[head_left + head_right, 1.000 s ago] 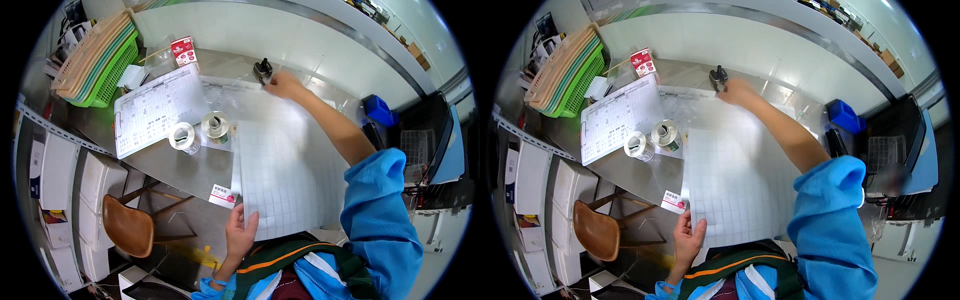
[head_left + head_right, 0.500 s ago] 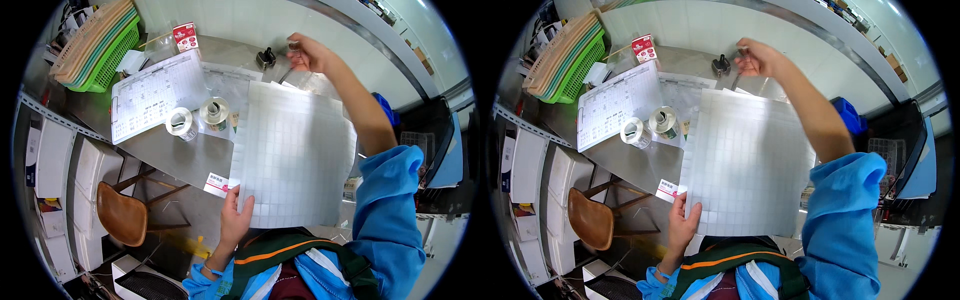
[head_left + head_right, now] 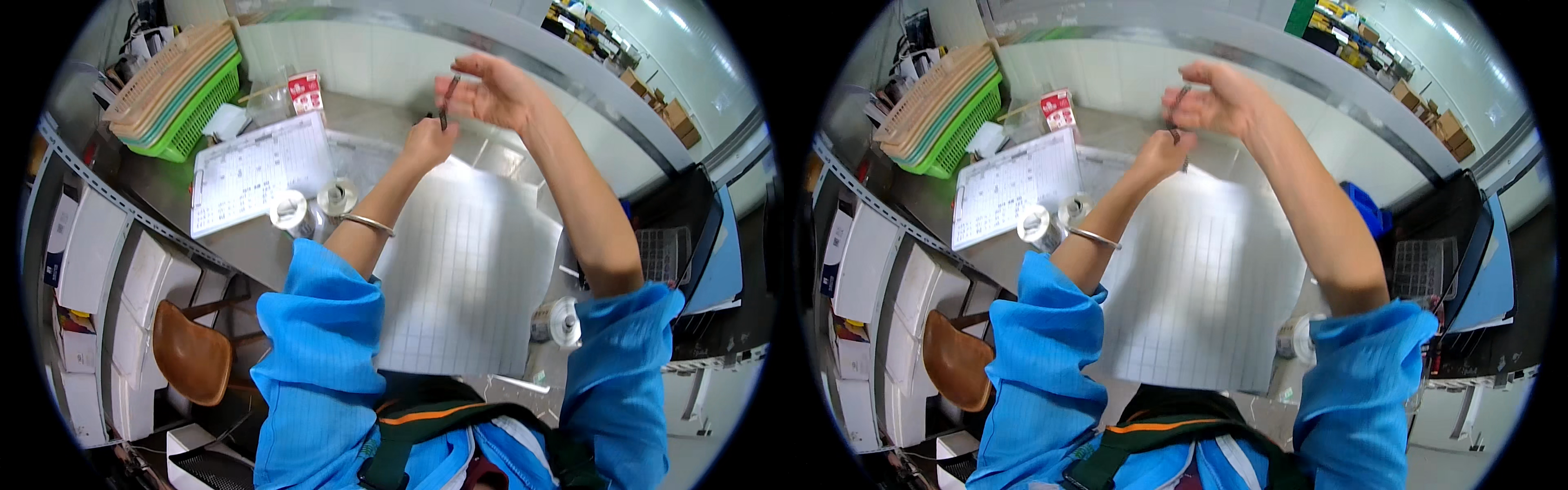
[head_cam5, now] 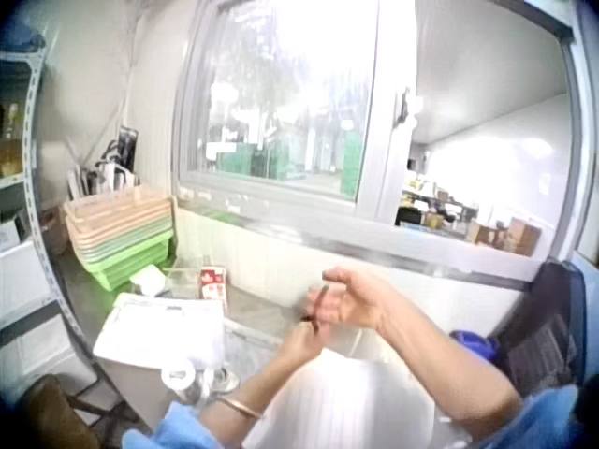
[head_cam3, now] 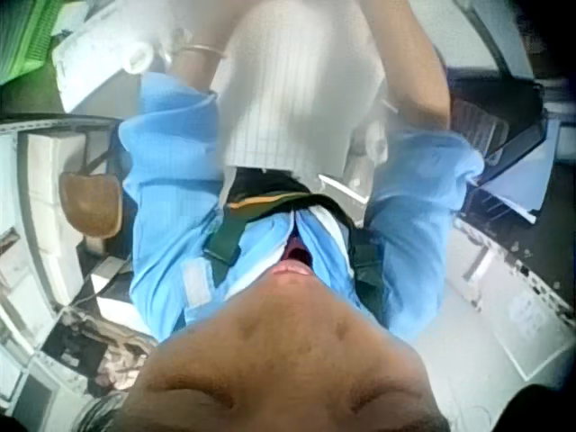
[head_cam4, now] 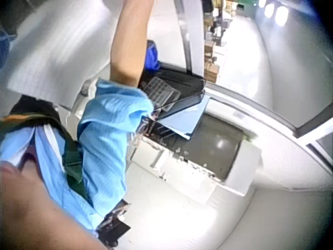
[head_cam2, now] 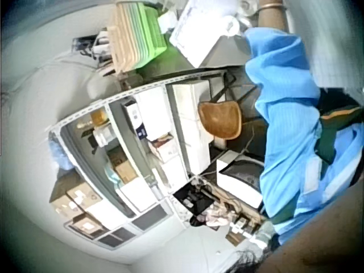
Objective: The person pulls label sheets from specific drawers, organizes multiple sheets on a table, writes on a document using a pen, and stores label rolls in an apron pocket.
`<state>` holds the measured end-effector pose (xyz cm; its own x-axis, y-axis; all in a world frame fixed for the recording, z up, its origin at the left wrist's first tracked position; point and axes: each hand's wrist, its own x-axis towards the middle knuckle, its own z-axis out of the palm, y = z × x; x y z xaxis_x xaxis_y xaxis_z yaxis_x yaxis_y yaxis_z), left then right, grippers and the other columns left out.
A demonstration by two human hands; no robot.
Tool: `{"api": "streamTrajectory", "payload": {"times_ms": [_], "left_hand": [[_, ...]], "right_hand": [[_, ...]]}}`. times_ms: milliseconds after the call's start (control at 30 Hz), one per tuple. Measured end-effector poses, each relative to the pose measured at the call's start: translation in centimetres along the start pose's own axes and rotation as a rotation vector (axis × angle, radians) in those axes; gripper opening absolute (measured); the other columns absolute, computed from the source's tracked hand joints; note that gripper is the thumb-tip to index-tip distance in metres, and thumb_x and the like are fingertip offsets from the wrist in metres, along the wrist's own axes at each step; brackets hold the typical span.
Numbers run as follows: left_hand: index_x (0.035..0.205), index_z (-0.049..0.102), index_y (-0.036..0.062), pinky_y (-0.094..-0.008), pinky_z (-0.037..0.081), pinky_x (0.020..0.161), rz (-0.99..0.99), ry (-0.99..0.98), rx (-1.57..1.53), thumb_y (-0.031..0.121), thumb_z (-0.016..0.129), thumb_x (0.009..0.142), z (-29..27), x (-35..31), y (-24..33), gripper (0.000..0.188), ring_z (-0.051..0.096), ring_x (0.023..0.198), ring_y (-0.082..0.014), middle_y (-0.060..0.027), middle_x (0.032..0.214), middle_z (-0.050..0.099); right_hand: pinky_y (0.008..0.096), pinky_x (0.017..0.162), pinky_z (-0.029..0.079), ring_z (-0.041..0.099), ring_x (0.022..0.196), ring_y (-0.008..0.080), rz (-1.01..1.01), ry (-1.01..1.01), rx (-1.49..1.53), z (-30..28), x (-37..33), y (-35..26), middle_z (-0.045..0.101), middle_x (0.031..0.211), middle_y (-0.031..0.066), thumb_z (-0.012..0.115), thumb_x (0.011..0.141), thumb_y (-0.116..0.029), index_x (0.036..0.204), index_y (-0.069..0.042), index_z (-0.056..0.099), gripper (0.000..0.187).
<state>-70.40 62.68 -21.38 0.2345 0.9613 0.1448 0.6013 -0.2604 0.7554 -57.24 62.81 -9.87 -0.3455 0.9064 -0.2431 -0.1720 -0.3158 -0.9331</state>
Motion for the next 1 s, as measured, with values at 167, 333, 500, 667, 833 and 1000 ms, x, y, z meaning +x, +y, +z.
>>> {"api": "streamTrajectory", "payload": {"times_ms": [167,333,500,667,833,1000], "left_hand": [[0.104,0.049,-0.0097,-0.0342,0.054,0.071,-0.034,0.016,-1.271,0.022,0.038,0.096,-2.7,4.4,4.0,0.035,0.063,0.082,-0.0285,-0.0222,0.093,0.061],[0.109,0.047,-0.0093,-0.0375,0.052,0.08,-0.006,-0.074,-1.532,0.028,0.046,0.095,-5.1,6.5,8.5,0.04,0.059,0.094,-0.0318,-0.0231,0.109,0.055],[0.115,0.049,-0.0058,-0.0313,0.047,0.079,0.028,-0.27,-0.433,0.04,0.065,0.083,-4.7,3.7,5.0,0.058,0.059,0.092,-0.0254,-0.023,0.125,0.047],[0.114,0.053,-0.0023,-0.0284,0.049,0.071,0.164,-0.486,-0.449,0.031,0.054,0.089,-0.9,1.7,8.2,0.042,0.062,0.079,-0.02,-0.019,0.101,0.063],[0.116,0.05,-0.004,-0.0344,0.053,0.075,0.3,-0.199,-1.028,0.04,0.048,0.093,-4.6,7.3,11.2,0.049,0.063,0.087,-0.0219,-0.0166,0.094,0.065],[0.103,0.051,-0.0015,-0.0363,0.053,0.073,0.319,-0.419,-1.277,0.037,0.043,0.095,-8.2,11.0,16.8,0.04,0.062,0.083,-0.0239,-0.0151,0.091,0.063]], "right_hand": [[0.0369,0.077,0.05,0.058,0.091,0.0231,-0.157,0.245,-0.799,-6.2,-1.3,5.4,0.057,0.11,0.0158,0.057,0.085,-0.031,0.122,-0.002,0.048,0.049],[0.0305,0.062,0.049,0.06,0.07,0.0181,-0.32,0.224,-0.958,-5.0,2.5,11.0,0.064,0.082,0.0117,0.045,0.091,-0.032,0.097,0.001,0.062,0.038],[0.0248,0.041,0.034,0.039,0.041,0.0099,-0.379,0.351,-0.27,-5.0,0.8,0.6,0.055,0.061,0.0028,0.042,0.094,-0.035,0.093,-0.003,0.057,0.036],[0.0241,0.041,0.029,0.038,0.046,0.0106,-0.419,0.037,0.024,-2.6,0.0,-7.2,0.048,0.062,-0.0004,0.04,0.096,-0.027,0.082,-0.007,0.047,0.025],[0.0234,0.057,0.04,0.047,0.066,0.0082,-0.563,0.242,-0.662,-6.2,-6.4,-7.9,0.059,0.103,0.009,0.051,0.088,-0.037,0.114,-0.003,0.054,0.042],[0.0248,0.07,0.044,0.051,0.084,0.0123,-0.35,0.158,-0.941,-5.7,-6.9,2.1,0.049,0.123,0.0111,0.061,0.081,-0.047,0.131,-0.005,0.044,0.068]]}}
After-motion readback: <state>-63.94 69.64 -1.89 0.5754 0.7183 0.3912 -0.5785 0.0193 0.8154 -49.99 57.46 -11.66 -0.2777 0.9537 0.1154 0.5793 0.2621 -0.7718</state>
